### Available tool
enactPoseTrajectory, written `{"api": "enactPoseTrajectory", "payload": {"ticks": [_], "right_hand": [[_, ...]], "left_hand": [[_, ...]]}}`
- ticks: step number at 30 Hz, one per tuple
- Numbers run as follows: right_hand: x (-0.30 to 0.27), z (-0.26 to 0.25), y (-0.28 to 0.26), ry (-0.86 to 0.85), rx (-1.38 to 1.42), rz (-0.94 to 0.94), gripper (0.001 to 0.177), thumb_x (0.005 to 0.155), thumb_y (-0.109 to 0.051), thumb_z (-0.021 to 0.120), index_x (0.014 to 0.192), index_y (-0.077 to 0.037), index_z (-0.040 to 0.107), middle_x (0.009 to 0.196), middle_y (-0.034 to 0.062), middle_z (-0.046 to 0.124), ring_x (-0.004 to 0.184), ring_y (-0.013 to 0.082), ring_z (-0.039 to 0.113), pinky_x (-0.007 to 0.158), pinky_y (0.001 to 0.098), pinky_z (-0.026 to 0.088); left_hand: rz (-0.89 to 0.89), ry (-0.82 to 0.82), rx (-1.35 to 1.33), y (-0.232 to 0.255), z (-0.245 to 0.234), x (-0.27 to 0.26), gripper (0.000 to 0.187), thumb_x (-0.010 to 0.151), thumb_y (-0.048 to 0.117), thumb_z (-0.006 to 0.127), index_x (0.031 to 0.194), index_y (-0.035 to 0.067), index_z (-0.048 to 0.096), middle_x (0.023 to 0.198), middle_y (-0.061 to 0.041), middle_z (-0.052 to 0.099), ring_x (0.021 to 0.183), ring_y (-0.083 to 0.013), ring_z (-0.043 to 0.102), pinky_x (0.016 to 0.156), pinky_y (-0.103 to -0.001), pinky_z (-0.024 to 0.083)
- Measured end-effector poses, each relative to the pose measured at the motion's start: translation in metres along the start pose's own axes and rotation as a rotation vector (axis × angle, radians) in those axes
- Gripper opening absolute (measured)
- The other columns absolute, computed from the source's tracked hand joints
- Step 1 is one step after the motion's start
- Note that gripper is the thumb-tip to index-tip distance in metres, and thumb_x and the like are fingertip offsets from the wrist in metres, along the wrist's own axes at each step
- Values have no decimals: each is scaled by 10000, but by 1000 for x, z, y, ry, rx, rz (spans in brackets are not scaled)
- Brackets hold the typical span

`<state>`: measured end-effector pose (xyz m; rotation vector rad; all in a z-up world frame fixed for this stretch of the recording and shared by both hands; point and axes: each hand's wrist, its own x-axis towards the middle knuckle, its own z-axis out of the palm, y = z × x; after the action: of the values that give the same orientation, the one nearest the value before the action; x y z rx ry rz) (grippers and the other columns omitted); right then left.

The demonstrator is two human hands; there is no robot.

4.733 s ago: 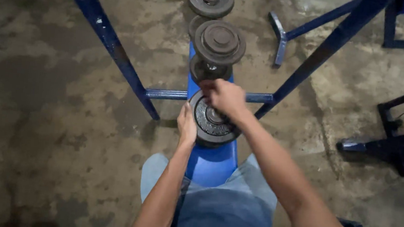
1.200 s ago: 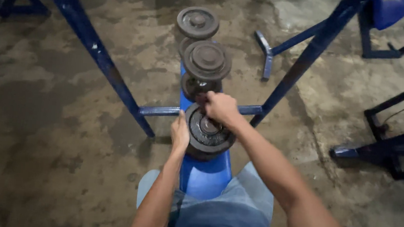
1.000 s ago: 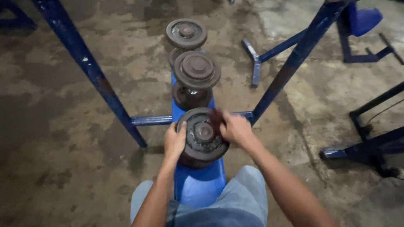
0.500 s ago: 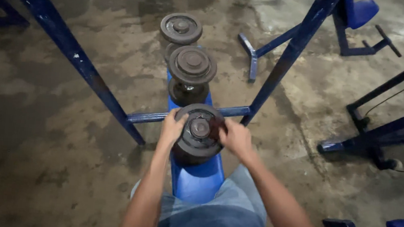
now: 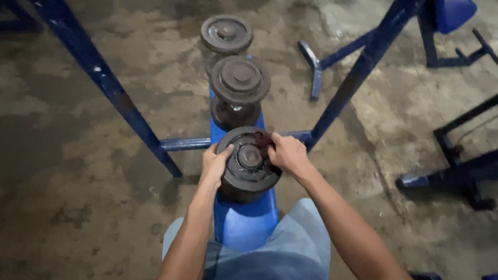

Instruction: Wiping the ends of several dumbbells with a brown cloth while sitting on a gym bench.

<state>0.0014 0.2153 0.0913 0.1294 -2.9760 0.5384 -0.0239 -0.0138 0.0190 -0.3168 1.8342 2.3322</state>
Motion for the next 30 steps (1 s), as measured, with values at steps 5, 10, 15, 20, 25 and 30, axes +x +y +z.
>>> {"api": "enactPoseTrajectory", "payload": {"ticks": [5, 10, 15, 20, 25, 30], "right_hand": [[-60, 7, -13, -38, 19, 43, 249, 835, -329, 665, 946, -107, 667, 827, 221, 713, 779, 448, 695, 718, 573, 567], [-88, 10, -74, 4, 98, -52, 220, 852, -300, 653, 930, -95, 659, 819, 198, 726, 739, 434, 703, 657, 581, 559], [-72, 28, -105, -37, 143, -94, 244, 878, -314, 639, 960, -85, 648, 840, 220, 726, 727, 445, 706, 661, 584, 564], [-51, 35, -125, -28, 165, -129, 258, 893, -303, 628, 995, -66, 639, 861, 249, 721, 719, 477, 697, 663, 603, 556], [-23, 47, -133, -4, 105, -195, 251, 899, -255, 601, 1034, -46, 626, 885, 274, 709, 732, 486, 701, 667, 608, 560], [18, 55, -134, 46, 83, -182, 239, 899, -243, 594, 1035, -49, 627, 898, 264, 705, 749, 485, 705, 658, 613, 558]], "left_hand": [[47, 57, 24, -9, 2, 6, 419, 882, 147, 780, 1237, -54, 689, 1124, -152, 765, 953, -212, 708, 875, -349, 557], [105, 69, -1, -13, -1, 2, 429, 867, 164, 774, 1229, -50, 694, 1105, -127, 770, 943, -196, 718, 864, -334, 564], [111, 82, 67, -26, -16, 8, 411, 879, 181, 770, 1222, -31, 695, 1074, -122, 764, 915, -190, 707, 839, -329, 563], [156, 82, 38, -55, -30, 21, 428, 880, 227, 777, 1225, -13, 693, 1090, -121, 755, 928, -194, 702, 827, -338, 563], [-241, -50, -400, -54, -45, 33, 565, 1024, 535, 502, 1221, 43, 698, 1152, -117, 735, 1024, -255, 697, 895, -416, 563], [-217, -134, -465, -54, -45, 27, 474, 1004, 451, 490, 1248, 99, 692, 1264, -69, 709, 1153, -207, 669, 1015, -378, 516]]}}
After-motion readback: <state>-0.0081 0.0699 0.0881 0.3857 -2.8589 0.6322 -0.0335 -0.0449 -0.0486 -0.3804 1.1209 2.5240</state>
